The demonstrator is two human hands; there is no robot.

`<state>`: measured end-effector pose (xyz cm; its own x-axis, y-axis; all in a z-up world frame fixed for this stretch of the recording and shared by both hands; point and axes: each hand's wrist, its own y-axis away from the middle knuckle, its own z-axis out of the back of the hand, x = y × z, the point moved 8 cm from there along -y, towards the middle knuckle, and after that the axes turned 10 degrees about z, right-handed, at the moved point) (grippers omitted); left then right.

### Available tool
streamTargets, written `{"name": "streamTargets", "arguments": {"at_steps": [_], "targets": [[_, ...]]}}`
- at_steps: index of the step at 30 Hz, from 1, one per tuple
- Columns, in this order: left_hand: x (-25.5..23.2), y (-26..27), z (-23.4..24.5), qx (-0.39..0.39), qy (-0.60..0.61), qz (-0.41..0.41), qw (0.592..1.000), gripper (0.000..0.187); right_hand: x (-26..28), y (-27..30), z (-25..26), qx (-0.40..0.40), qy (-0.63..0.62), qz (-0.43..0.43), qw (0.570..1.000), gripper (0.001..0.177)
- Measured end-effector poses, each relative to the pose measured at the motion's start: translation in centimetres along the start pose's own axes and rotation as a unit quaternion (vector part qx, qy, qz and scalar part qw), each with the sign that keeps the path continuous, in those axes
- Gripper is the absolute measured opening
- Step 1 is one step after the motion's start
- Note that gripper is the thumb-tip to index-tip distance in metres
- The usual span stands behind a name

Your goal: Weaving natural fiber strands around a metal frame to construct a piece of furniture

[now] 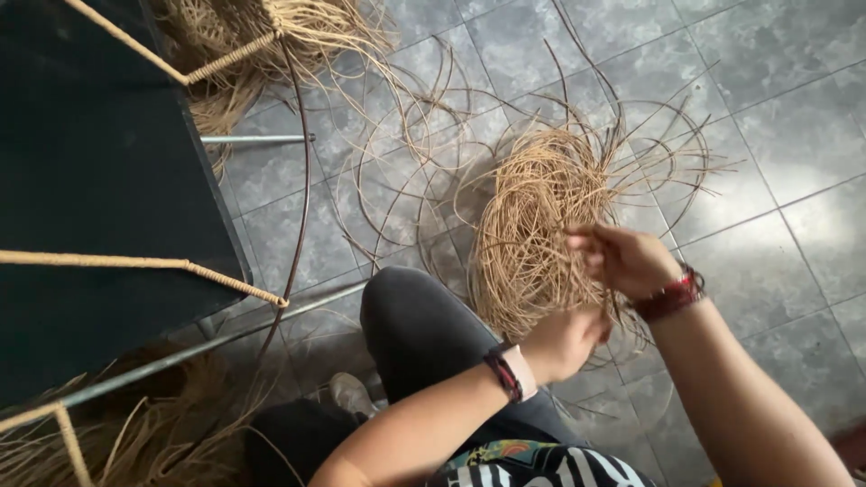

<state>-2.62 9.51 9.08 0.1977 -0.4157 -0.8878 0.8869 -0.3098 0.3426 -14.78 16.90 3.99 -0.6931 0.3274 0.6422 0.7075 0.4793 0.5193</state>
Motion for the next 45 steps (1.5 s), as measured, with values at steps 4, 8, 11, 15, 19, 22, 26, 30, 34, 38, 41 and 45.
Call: {"name": "streamTargets", "arguments": {"at_steps": [4,8,11,15,19,22,26,30,34,38,41,45], "targets": [[2.2,-0.3,-0.7,0.088,-0.038,0.084,0.992,0.025,2.5,1.9,-3.9,-0.044,0.035,0.002,0.998,0.031],[0.7,-3.7,6.0,0.064,0.55,0.163,0.816,0.029,1.8,7.8,-5.1,-0.071,0.219,0.054,0.972,0.038],[2.0,-5.1,9.3,-0.035,0.764,0.15,0.626,0.024,-0.1,10.7,-5.0,-0.07,0.24,0.073,0.966,0.041],[0.7,-1.8,11.0,-0.15,0.657,0.172,0.718,0.03,0.1,11.4,-3.4,-0.179,0.267,0.095,0.942,0.036],[-0.3,0.3,5.8,-0.11,0.456,0.064,0.881,0.045,2.0,7.1,-5.9,-0.157,0.223,0.125,0.954,0.034],[0.3,1.1,1.4,-0.021,0.332,0.068,0.941,0.044,3.0,4.7,-9.4,-0.076,0.182,0.098,0.975,0.041],[3.8,-1.0,0.2,0.046,0.442,0.154,0.883,0.02,2.3,4.7,-9.8,-0.023,0.115,0.1,0.988,0.034],[-0.2,-0.6,9.8,-0.057,0.573,0.153,0.803,0.031,0.7,8.1,-6.8,-0.064,0.245,0.141,0.957,0.036],[-0.7,-1.3,13.0,-0.086,0.687,0.113,0.713,0.035,-0.8,10.4,-7.3,0.021,0.367,0.115,0.923,0.043],[-2.0,1.5,11.5,-0.114,0.513,0.048,0.849,0.044,-0.2,9.3,-7.5,-0.058,0.269,0.095,0.957,0.042],[-2.1,3.5,8.5,-0.099,0.355,-0.013,0.929,0.045,2.3,7.7,-11.1,-0.034,0.253,0.12,0.96,0.044],[-1.2,4.9,6.7,-0.064,0.357,-0.011,0.932,0.039,3.8,5.8,-14.4,0.027,0.249,0.18,0.951,0.041]]}}
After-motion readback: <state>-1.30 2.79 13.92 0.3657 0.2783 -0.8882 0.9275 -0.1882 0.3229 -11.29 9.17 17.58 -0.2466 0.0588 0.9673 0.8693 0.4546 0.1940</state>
